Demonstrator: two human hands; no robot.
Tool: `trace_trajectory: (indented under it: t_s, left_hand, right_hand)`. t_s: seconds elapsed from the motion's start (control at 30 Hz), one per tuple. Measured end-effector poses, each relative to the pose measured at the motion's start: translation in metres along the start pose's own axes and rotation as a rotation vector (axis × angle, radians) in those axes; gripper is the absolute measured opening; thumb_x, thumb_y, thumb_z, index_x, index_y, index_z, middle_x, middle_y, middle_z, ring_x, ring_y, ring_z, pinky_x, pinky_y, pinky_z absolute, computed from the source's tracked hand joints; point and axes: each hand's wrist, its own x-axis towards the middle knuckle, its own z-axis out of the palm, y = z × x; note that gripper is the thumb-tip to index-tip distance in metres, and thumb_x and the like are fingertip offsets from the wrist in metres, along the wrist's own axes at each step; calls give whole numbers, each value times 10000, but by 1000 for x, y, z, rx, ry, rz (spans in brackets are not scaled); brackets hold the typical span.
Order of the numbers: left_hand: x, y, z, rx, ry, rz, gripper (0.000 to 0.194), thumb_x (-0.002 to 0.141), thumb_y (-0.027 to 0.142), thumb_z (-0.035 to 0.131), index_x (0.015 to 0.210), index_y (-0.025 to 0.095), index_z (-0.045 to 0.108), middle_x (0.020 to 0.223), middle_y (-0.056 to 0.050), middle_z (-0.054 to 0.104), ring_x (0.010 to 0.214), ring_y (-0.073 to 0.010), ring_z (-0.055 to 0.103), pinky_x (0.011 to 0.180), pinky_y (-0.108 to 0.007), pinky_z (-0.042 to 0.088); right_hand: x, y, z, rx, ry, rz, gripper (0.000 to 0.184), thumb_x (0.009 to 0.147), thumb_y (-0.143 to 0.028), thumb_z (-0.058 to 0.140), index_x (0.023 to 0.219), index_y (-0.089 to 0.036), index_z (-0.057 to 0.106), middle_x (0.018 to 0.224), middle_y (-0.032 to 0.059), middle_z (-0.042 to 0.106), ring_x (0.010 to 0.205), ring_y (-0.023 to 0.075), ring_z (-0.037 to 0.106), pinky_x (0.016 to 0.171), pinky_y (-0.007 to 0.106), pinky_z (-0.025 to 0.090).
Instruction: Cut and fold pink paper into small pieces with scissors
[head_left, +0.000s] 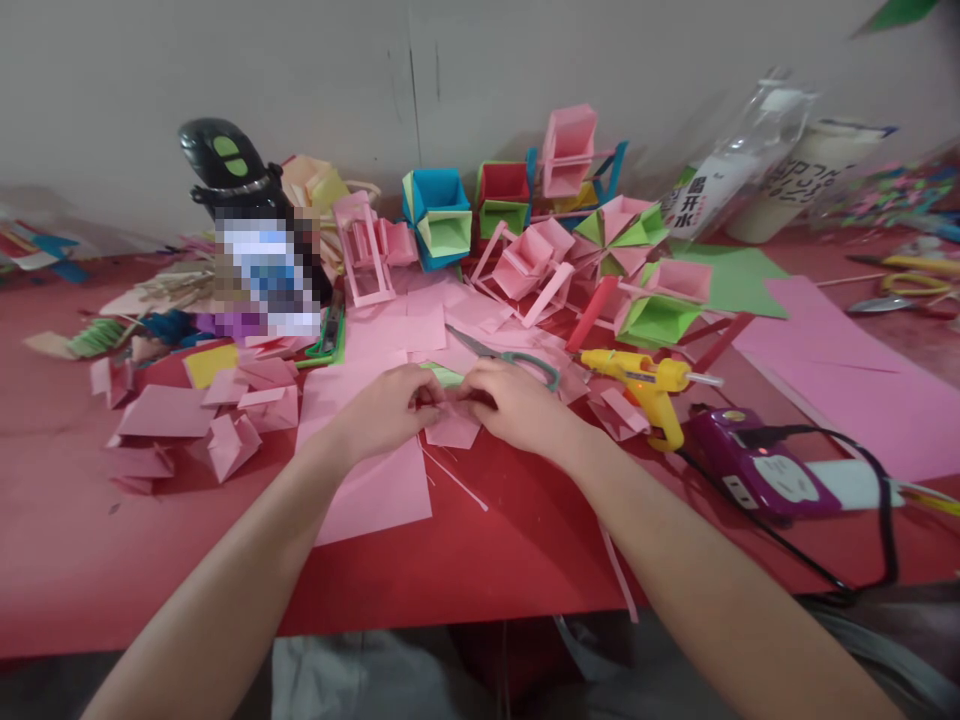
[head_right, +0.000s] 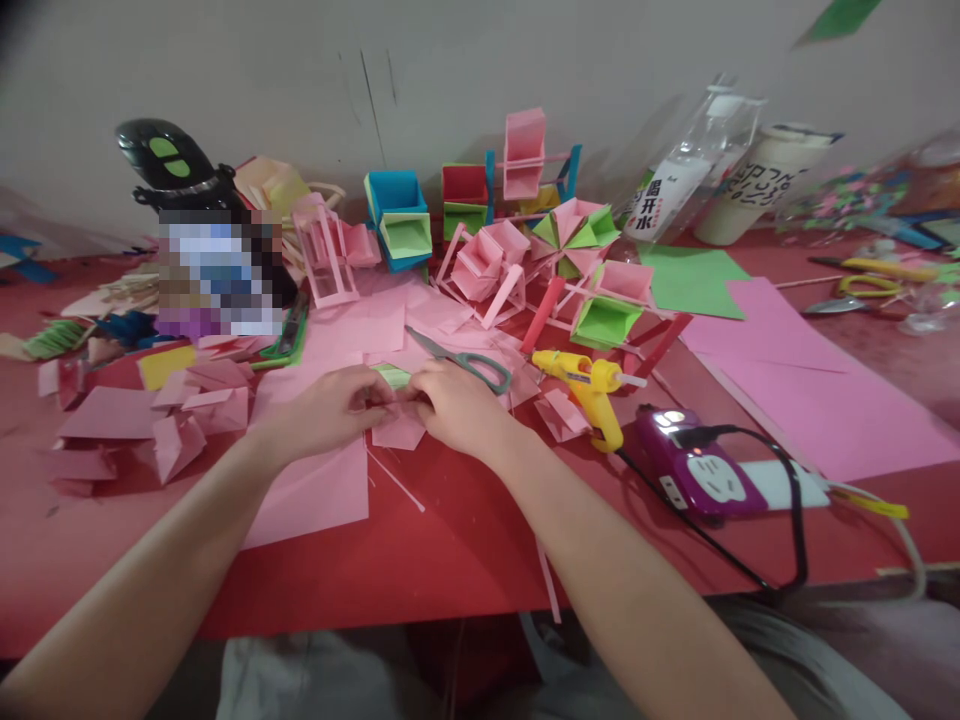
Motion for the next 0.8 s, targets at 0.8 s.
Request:
trace_trajectory:
  t_s: [0.8]
  left_hand:
    - [1, 0, 0, -6, 32, -21, 115, 885, 206, 528, 883, 194, 643, 896, -47, 699, 829, -218, 647, 738, -336, 472]
  right_hand:
    - [-2, -5, 3, -20, -42, 38, 38, 915, -176, 594, 929, -155, 622, 994, 89, 650, 930, 220, 568, 818, 346, 378]
